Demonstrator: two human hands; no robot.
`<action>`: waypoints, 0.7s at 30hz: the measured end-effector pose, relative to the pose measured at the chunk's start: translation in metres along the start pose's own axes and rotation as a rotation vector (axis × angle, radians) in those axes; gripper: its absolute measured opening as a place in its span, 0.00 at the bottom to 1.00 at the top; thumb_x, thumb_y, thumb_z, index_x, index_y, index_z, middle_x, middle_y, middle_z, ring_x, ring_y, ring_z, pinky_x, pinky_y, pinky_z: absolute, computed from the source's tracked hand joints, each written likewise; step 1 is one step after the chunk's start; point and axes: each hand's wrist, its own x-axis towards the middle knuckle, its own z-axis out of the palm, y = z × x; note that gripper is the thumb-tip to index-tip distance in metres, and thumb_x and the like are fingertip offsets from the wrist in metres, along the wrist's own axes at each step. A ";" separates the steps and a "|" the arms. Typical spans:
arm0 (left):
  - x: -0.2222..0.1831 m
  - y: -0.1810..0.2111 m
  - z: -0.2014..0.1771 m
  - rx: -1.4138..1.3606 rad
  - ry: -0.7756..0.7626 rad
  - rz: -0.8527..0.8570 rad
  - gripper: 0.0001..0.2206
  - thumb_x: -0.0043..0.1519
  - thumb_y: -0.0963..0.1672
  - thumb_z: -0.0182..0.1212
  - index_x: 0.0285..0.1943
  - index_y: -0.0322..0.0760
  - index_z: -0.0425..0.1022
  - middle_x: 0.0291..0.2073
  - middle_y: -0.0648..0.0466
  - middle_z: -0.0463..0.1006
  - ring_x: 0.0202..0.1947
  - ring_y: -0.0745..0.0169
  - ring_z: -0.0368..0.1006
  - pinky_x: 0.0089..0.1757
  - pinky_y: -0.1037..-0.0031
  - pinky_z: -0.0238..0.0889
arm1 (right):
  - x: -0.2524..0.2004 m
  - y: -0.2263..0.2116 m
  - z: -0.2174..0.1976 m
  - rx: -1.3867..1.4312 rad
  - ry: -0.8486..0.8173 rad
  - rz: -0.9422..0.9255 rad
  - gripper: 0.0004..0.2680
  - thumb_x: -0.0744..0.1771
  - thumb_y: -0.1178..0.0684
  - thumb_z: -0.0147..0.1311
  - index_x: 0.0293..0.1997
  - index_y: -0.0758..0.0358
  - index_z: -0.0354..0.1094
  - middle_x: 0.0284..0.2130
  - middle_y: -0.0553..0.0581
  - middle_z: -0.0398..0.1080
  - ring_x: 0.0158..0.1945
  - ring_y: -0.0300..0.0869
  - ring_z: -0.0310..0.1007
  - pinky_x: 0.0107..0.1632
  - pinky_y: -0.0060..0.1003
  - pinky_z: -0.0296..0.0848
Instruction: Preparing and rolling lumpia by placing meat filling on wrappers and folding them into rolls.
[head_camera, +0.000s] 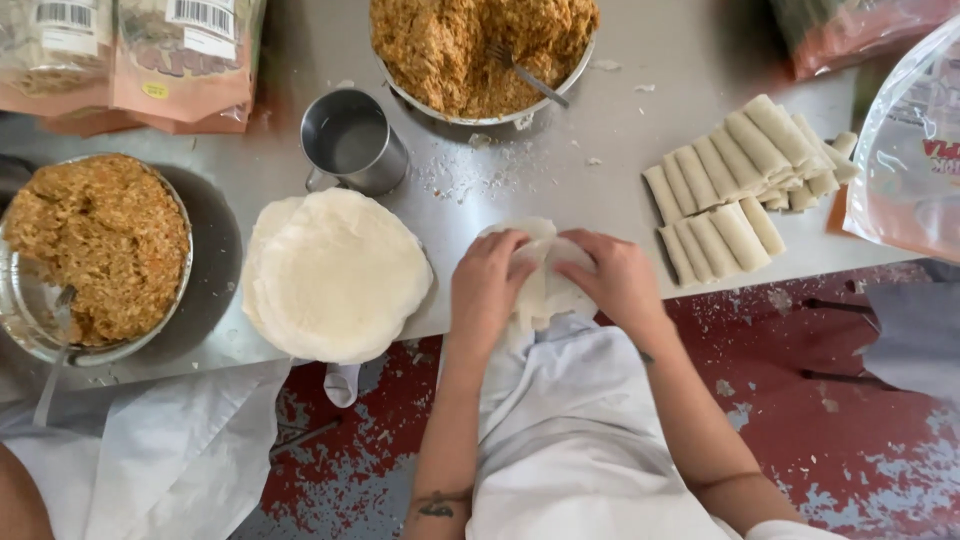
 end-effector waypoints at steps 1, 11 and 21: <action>0.004 0.004 0.007 -0.038 0.026 0.070 0.09 0.65 0.50 0.65 0.46 0.45 0.80 0.36 0.52 0.84 0.44 0.51 0.81 0.46 0.64 0.73 | 0.007 0.006 0.014 0.025 0.082 -0.050 0.09 0.66 0.45 0.64 0.51 0.43 0.77 0.34 0.51 0.81 0.41 0.53 0.82 0.43 0.48 0.80; 0.006 -0.004 0.000 -0.010 0.000 0.031 0.07 0.66 0.48 0.67 0.45 0.44 0.82 0.34 0.55 0.84 0.40 0.59 0.82 0.44 0.70 0.74 | 0.009 0.028 0.013 -0.019 0.139 -0.076 0.09 0.65 0.45 0.67 0.48 0.45 0.79 0.41 0.46 0.82 0.47 0.48 0.82 0.46 0.45 0.81; 0.012 -0.009 0.003 0.064 0.107 0.171 0.06 0.64 0.44 0.66 0.44 0.45 0.72 0.35 0.55 0.78 0.42 0.56 0.78 0.45 0.67 0.73 | 0.012 0.024 0.002 -0.122 0.079 -0.095 0.08 0.68 0.41 0.59 0.48 0.45 0.75 0.32 0.52 0.81 0.42 0.54 0.82 0.45 0.52 0.80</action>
